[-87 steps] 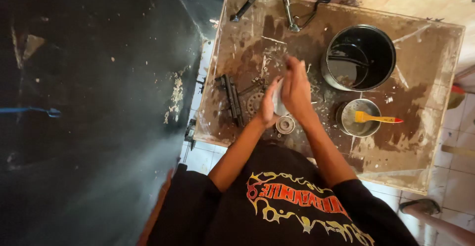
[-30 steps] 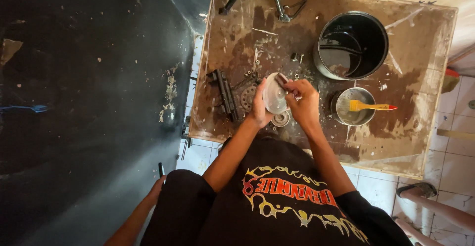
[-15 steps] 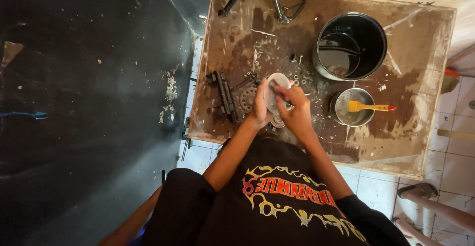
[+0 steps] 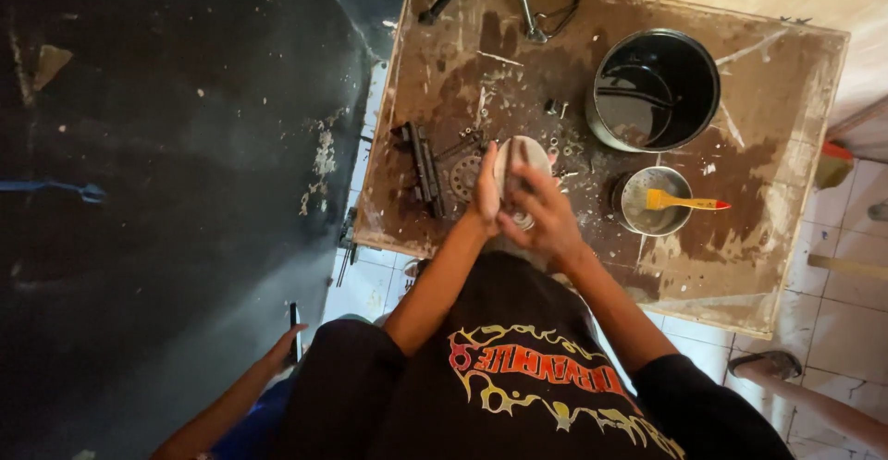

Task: The person scrubs various mechanical parts, including a clutch plate and gears, using a small brush and a liquid from a can. They wipe the parts with their hands and a cloth, then use the brush to clean the grooves and surfaces of the components.

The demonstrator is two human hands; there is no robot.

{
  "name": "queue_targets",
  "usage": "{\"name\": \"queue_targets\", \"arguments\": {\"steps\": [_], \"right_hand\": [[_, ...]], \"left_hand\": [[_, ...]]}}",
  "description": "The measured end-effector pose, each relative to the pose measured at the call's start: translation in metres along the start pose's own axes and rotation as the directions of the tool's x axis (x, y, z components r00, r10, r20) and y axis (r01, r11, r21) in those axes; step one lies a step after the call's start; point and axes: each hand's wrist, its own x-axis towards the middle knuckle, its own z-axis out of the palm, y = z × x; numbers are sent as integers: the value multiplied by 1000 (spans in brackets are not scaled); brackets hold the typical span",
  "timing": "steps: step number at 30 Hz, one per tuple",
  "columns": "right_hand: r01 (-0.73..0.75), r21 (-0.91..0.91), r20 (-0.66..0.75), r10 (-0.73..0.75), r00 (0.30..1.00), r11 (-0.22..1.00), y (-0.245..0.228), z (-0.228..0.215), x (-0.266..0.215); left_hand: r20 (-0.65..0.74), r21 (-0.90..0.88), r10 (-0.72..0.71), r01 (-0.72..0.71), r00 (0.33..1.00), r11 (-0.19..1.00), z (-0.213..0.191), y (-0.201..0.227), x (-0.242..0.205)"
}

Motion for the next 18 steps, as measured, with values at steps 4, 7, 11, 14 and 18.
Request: {"name": "queue_targets", "arguments": {"steps": [4,7,11,14,18], "right_hand": [[11,-21,-67,-13,998,1000,21,-5,-7],[253,-51,67,-249,966,966,27,-3,-35],[175,-51,64,-172,983,983,35,-11,-31],[223,-11,52,-222,974,975,24,-18,-36],[169,23,6,-169,986,985,38,-30,-26]], "left_hand": [[15,-160,47,-44,999,986,-8,-21,0],[224,-247,-19,76,974,966,6,-15,-13],[46,-145,-8,14,999,989,11,-23,-23],[171,-270,21,26,985,963,9,-31,-21],[-57,-265,69,-82,996,961,12,-45,-26]]}}
